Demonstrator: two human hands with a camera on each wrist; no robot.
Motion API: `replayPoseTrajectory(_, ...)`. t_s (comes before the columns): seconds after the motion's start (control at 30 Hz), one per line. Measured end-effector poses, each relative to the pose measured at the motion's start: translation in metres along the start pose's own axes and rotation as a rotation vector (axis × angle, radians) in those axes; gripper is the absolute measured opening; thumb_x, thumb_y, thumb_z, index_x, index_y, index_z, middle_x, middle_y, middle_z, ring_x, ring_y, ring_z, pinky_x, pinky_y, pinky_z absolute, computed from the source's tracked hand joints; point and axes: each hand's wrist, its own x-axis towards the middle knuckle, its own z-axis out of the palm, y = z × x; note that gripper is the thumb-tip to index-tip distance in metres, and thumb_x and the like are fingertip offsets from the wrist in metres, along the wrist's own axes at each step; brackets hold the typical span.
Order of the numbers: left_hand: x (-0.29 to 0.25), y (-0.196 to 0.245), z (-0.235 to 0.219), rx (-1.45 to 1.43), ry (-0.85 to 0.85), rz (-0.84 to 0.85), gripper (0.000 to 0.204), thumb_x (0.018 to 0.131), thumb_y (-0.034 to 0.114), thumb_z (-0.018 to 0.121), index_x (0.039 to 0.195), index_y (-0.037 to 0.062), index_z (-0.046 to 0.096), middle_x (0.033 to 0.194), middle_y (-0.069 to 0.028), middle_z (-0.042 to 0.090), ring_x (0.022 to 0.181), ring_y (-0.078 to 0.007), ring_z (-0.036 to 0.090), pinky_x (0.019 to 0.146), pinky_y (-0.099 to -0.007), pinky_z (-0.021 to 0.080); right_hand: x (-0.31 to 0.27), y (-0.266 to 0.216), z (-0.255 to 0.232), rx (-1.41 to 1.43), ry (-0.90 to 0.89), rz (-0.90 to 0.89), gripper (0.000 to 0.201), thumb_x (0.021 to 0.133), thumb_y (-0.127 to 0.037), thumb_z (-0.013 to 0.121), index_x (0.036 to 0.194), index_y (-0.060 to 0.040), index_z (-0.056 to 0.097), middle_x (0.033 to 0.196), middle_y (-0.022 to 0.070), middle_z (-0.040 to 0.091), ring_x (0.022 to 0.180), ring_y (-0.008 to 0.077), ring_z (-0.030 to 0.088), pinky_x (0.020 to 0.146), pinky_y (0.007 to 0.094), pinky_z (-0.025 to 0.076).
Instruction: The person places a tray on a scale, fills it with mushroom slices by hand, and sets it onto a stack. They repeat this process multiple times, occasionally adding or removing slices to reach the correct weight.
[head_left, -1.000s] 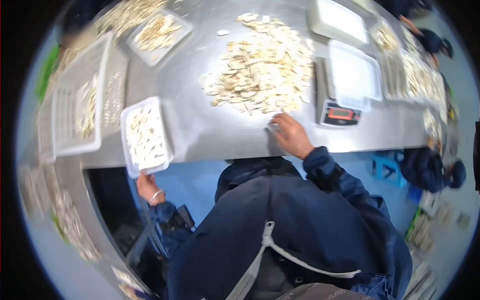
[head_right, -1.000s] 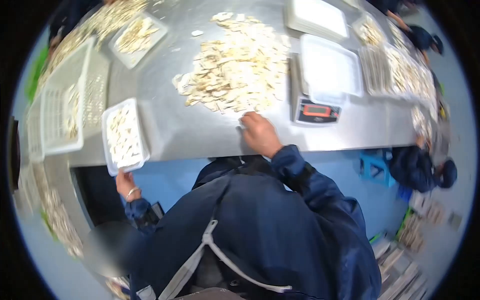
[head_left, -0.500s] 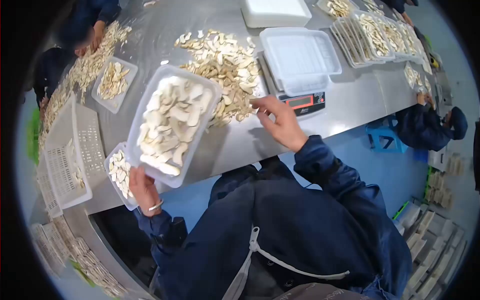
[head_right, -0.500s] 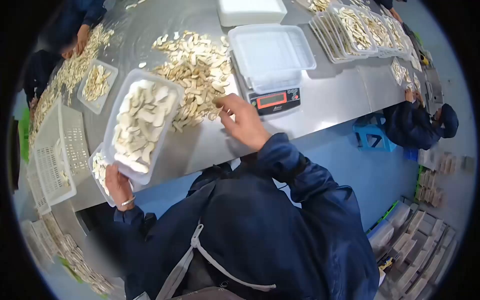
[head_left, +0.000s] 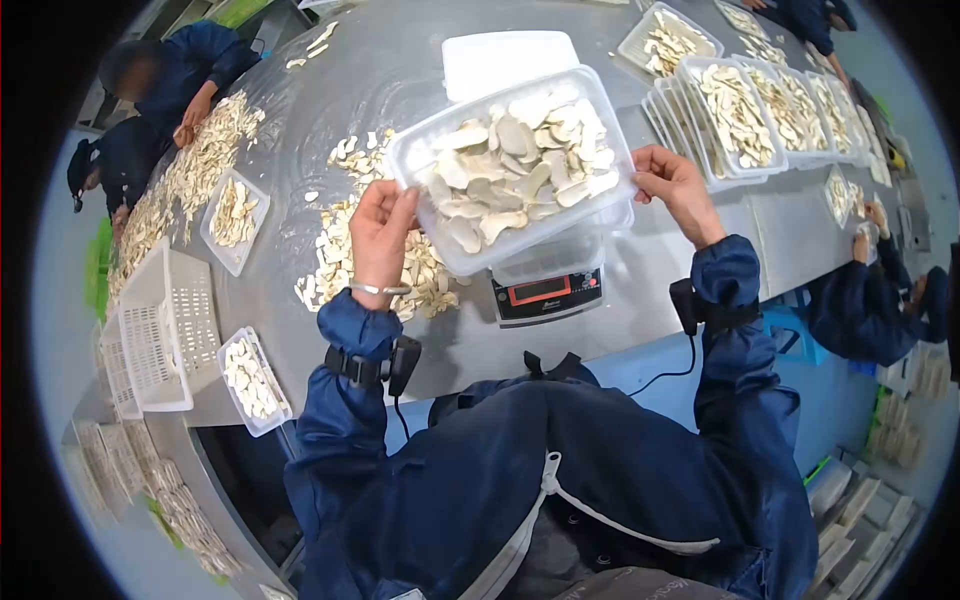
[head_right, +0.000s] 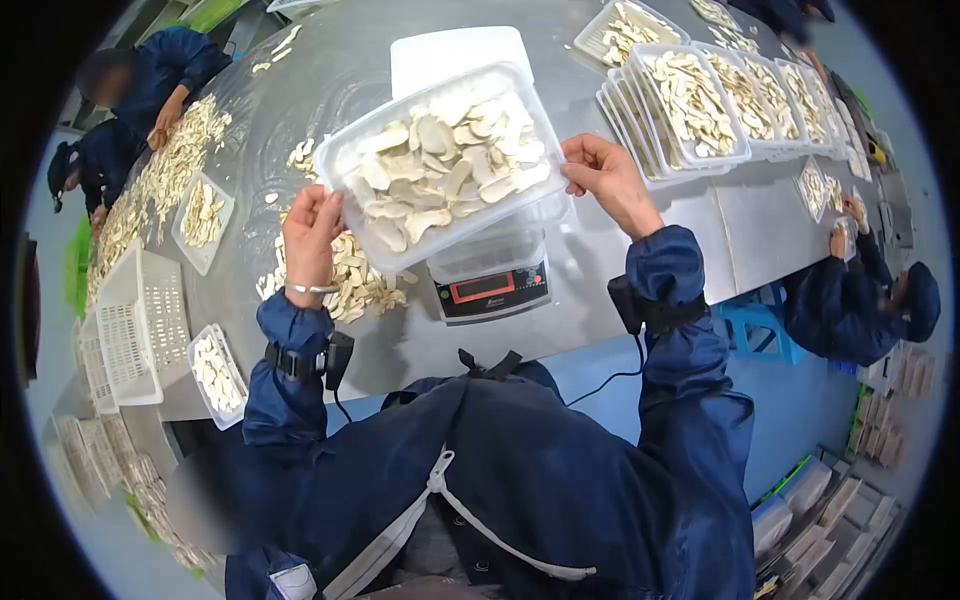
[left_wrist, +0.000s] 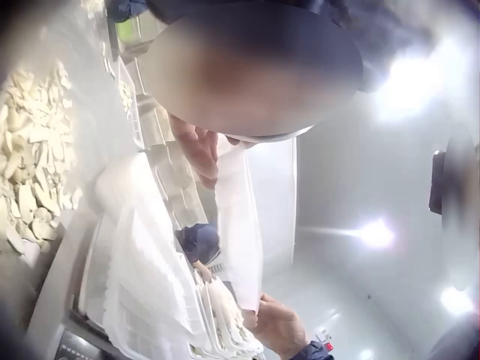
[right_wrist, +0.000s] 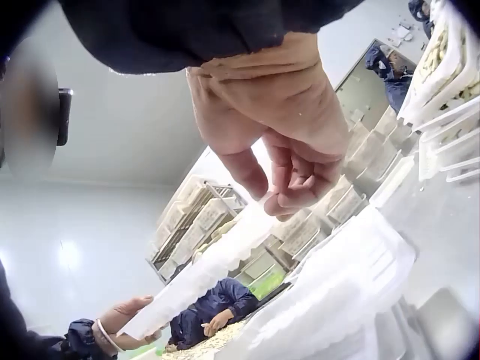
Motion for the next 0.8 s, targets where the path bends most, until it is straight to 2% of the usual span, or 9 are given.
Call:
replayPoseTrajectory(0.2,0.039,-0.001,0.043,0.001,-0.023,0.196,0.018,0.092,0.000,0.054,0.110,-0.0016,0.050,0.104,-0.0082,0.063,0.096,-0.0107,0.059,0.083,-0.0232,0.046,0.033,0.018,-0.020,-0.085,0.026,-0.045,0.010,0.083,0.001,0.060,0.088,-0.0023,0.052,0.072,-0.0002,0.052,0.066,0.0081,0.054,0.062,0.0230,0.046)
replayPoseTrajectory(0.23,0.041,-0.003,0.047,0.012,-0.033,0.177,0.029,0.092,-0.002,0.050,0.120,-0.0028,0.045,0.114,-0.0116,0.059,0.106,-0.0140,0.056,0.092,-0.0259,0.043,0.038,0.028,-0.021,-0.094,0.048,-0.094,0.010,0.082,0.000,0.061,0.085,-0.0018,0.051,0.071,0.0005,0.052,0.065,0.0086,0.053,0.061,0.0238,0.045)
replayPoseTrajectory(0.33,0.039,-0.006,0.063,-0.018,-0.007,0.192,0.038,0.091,-0.001,0.047,0.129,-0.0038,0.040,0.124,-0.0149,0.054,0.114,-0.0177,0.052,0.099,-0.0288,0.039,0.050,0.055,-0.023,-0.230,0.172,-0.214,0.015,0.080,-0.003,0.064,0.078,-0.0010,0.049,0.064,0.0019,0.050,0.062,0.0088,0.048,0.060,0.0248,0.043)
replayPoseTrajectory(0.4,0.036,-0.016,0.061,0.010,-0.038,0.159,0.049,0.089,-0.003,0.044,0.137,-0.0023,0.033,0.136,-0.0150,0.044,0.127,-0.0206,0.041,0.107,-0.0328,0.031,0.045,0.058,-0.015,-0.290,0.269,-0.267,0.016,0.080,-0.004,0.065,0.077,-0.0010,0.049,0.063,0.0026,0.050,0.061,0.0092,0.046,0.060,0.0248,0.043)
replayPoseTrajectory(0.5,0.020,-0.023,0.068,-0.046,-0.015,0.122,0.058,0.086,-0.007,0.040,0.142,0.0016,0.028,0.140,-0.0119,0.038,0.134,-0.0217,0.032,0.111,-0.0349,0.024,0.036,0.056,-0.008,-0.361,0.329,-0.332,0.017,0.080,-0.006,0.066,0.078,0.0000,0.050,0.069,0.0073,0.060,0.068,0.0130,0.059,0.064,0.0259,0.046)
replayPoseTrajectory(0.57,0.009,-0.028,0.068,-0.037,-0.005,0.125,0.060,0.086,-0.007,0.039,0.143,0.0022,0.027,0.142,-0.0122,0.037,0.135,-0.0227,0.032,0.112,-0.0349,0.023,0.035,0.058,-0.007,-0.488,0.387,-0.423,0.014,0.079,-0.006,0.068,0.083,0.0003,0.056,0.076,0.0094,0.066,0.074,0.0167,0.066,0.067,0.0280,0.049)
replayPoseTrajectory(0.67,0.002,-0.046,0.057,0.032,0.041,0.108,0.061,0.086,-0.008,0.037,0.145,0.0032,0.025,0.146,-0.0149,0.035,0.137,-0.0235,0.031,0.111,-0.0338,0.024,0.031,0.050,0.000,-0.467,0.397,-0.620,0.015,0.077,-0.005,0.069,0.088,-0.0008,0.060,0.077,0.0098,0.067,0.069,0.0188,0.065,0.067,0.0296,0.051)
replayPoseTrajectory(0.73,-0.004,-0.050,0.049,0.104,0.096,0.106,0.061,0.087,-0.007,0.037,0.145,0.0032,0.024,0.147,-0.0164,0.033,0.138,-0.0233,0.030,0.111,-0.0328,0.026,0.040,0.055,-0.007,-0.501,0.461,-0.640,0.017,0.076,-0.006,0.069,0.091,-0.0010,0.061,0.079,0.0101,0.068,0.068,0.0199,0.066,0.063,0.0305,0.051)
replayPoseTrajectory(0.8,-0.004,-0.064,0.028,0.262,0.133,0.106,0.051,0.091,0.002,0.049,0.140,0.0007,0.035,0.134,-0.0152,0.046,0.126,-0.0213,0.042,0.104,-0.0321,0.034,0.054,0.060,-0.017,-0.607,0.536,-0.605,0.015,0.077,-0.007,0.069,0.088,-0.0006,0.060,0.077,0.0103,0.068,0.068,0.0198,0.066,0.062,0.0303,0.050)
